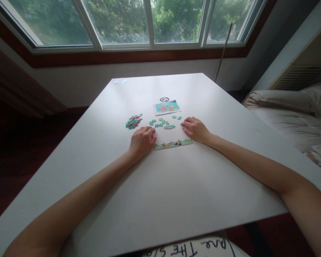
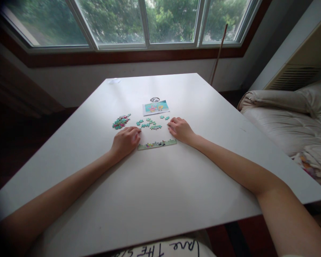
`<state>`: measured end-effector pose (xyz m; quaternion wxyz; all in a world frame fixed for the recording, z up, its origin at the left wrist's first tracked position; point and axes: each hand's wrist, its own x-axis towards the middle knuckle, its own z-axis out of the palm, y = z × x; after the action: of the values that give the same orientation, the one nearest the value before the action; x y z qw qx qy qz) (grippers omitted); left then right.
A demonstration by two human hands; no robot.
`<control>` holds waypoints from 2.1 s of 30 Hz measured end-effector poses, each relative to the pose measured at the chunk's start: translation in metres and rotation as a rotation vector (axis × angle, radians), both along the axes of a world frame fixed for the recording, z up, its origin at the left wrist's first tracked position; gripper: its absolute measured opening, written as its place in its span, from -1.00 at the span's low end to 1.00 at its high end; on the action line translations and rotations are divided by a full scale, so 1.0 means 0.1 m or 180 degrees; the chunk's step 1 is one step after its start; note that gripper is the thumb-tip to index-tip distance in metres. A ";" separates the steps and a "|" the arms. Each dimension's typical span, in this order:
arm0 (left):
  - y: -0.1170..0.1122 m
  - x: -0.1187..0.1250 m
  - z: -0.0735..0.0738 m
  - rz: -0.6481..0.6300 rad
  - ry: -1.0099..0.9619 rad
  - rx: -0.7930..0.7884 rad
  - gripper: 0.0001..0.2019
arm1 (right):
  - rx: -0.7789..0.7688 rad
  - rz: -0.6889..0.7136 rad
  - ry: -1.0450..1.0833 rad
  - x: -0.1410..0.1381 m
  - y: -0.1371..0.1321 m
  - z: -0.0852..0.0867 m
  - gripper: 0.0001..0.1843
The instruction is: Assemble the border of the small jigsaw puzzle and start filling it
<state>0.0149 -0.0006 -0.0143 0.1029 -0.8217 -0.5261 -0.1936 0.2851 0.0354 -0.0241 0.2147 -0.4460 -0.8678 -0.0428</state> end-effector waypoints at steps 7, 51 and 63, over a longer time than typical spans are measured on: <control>0.00 0.00 0.00 -0.0005 0.0009 0.0000 -0.76 | -0.0030 -0.0054 0.0038 -0.01 0.00 0.01 -0.82; -0.01 0.00 0.00 -0.0025 -0.0043 -0.0054 -0.75 | -0.0060 -0.0129 0.0323 0.03 0.03 -0.02 -0.83; 0.00 -0.01 -0.01 0.0180 -0.0142 -0.0087 -0.68 | 0.0075 -0.0353 0.0223 0.02 0.01 0.00 -0.85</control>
<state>0.0144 -0.0005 -0.0152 0.0853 -0.8032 -0.5539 -0.2017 0.2874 0.0360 -0.0246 0.2476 -0.4921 -0.8331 -0.0492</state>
